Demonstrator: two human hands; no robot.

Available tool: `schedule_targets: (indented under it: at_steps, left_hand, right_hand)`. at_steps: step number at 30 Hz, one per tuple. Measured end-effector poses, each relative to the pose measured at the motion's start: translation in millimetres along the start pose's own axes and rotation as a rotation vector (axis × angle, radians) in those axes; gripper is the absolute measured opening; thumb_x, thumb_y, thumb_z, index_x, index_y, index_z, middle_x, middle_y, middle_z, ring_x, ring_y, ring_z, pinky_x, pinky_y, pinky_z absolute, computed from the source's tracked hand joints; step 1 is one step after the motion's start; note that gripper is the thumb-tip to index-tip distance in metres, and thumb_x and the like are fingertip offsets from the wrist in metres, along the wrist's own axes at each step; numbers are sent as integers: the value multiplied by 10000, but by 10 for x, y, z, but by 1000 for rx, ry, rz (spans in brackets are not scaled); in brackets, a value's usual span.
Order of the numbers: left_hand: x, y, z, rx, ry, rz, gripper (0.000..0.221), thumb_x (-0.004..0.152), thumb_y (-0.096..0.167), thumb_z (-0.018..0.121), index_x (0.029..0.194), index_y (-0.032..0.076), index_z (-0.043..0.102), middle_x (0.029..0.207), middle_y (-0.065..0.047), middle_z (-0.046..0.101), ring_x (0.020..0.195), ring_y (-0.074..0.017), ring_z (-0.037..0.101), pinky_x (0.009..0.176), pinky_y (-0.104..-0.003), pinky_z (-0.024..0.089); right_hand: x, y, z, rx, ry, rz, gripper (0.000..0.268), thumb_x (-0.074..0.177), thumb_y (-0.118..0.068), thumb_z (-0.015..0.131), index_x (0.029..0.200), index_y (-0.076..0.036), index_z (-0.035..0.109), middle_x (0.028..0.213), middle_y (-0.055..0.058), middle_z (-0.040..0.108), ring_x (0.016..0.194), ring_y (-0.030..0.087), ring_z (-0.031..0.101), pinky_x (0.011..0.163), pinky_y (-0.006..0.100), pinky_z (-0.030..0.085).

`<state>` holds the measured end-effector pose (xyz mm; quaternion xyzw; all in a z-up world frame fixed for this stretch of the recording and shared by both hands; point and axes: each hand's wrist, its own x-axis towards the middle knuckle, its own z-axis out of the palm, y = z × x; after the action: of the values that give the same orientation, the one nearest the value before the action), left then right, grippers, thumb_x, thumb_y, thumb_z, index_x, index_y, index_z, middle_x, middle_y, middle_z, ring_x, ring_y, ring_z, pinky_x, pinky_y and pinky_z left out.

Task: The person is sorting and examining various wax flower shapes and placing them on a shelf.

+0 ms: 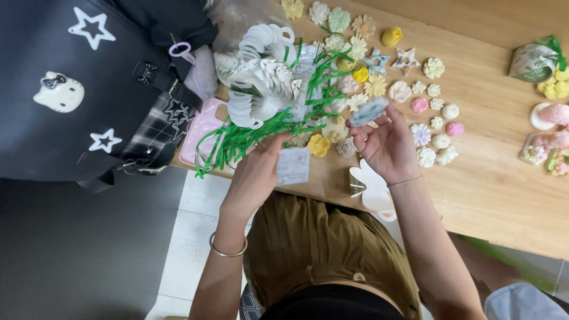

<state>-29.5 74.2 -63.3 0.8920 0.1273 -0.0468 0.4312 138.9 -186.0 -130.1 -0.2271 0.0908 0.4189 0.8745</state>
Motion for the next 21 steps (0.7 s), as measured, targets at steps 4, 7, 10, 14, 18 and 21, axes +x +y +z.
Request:
schedule_targets:
  at_steps: [4, 7, 10, 14, 18, 21]
  left_hand:
    - [95, -152, -23, -19, 62, 94, 415, 919, -56, 505, 1299, 109, 541, 1146, -221, 682, 970, -431, 671, 763, -529, 527]
    - [220, -103, -95, 82, -31, 24, 424, 941, -41, 503, 1326, 133, 543, 1086, -211, 668, 958, -431, 669, 774, -538, 517]
    - [241, -11, -117, 66, 16, 143, 458, 905, -82, 495, 1309, 128, 543, 1153, -217, 653, 977, -441, 660, 769, -539, 511]
    - [254, 145, -112, -13, 23, 179, 534, 908, -114, 489, 1373, 140, 559, 1165, -240, 623, 1012, -450, 638, 780, -532, 492]
    - [227, 42, 61, -15, 41, 309, 589, 761, -186, 470, 1247, 95, 644, 1256, -210, 612, 1068, -436, 646, 843, -506, 516]
    - [234, 73, 181, 41, -73, 210, 552, 759, -195, 480, 1165, 120, 680, 1215, -153, 637, 1062, -411, 655, 829, -502, 515]
  right_hand:
    - [55, 10, 33, -50, 55, 2, 460, 1140, -348, 530, 1380, 41, 590, 1301, 371, 615, 1117, 406, 671, 999, 428, 590]
    - [34, -36, 143, -154, 18, -77, 372, 1098, -292, 540, 1337, -9, 572, 1347, 288, 606, 1218, 413, 644, 1057, 464, 565]
    - [-46, -85, 165, -228, 78, -105, 326, 1058, -206, 556, 1255, 51, 592, 1347, 300, 602, 1310, 442, 592, 1102, 480, 524]
    - [-167, -243, -53, -192, 4, -165, 66, 1033, -23, 592, 1078, 0, 550, 1406, 314, 566, 1392, 463, 549, 1179, 506, 495]
    - [-204, -507, -296, -215, 70, -184, 165, 973, 58, 614, 1103, -17, 545, 1394, 279, 570, 1375, 442, 558, 1100, 486, 547]
    - [-83, -810, -415, -452, 96, -219, 316, 901, 126, 650, 1125, -77, 558, 1287, 145, 615, 1294, 389, 627, 1045, 417, 568]
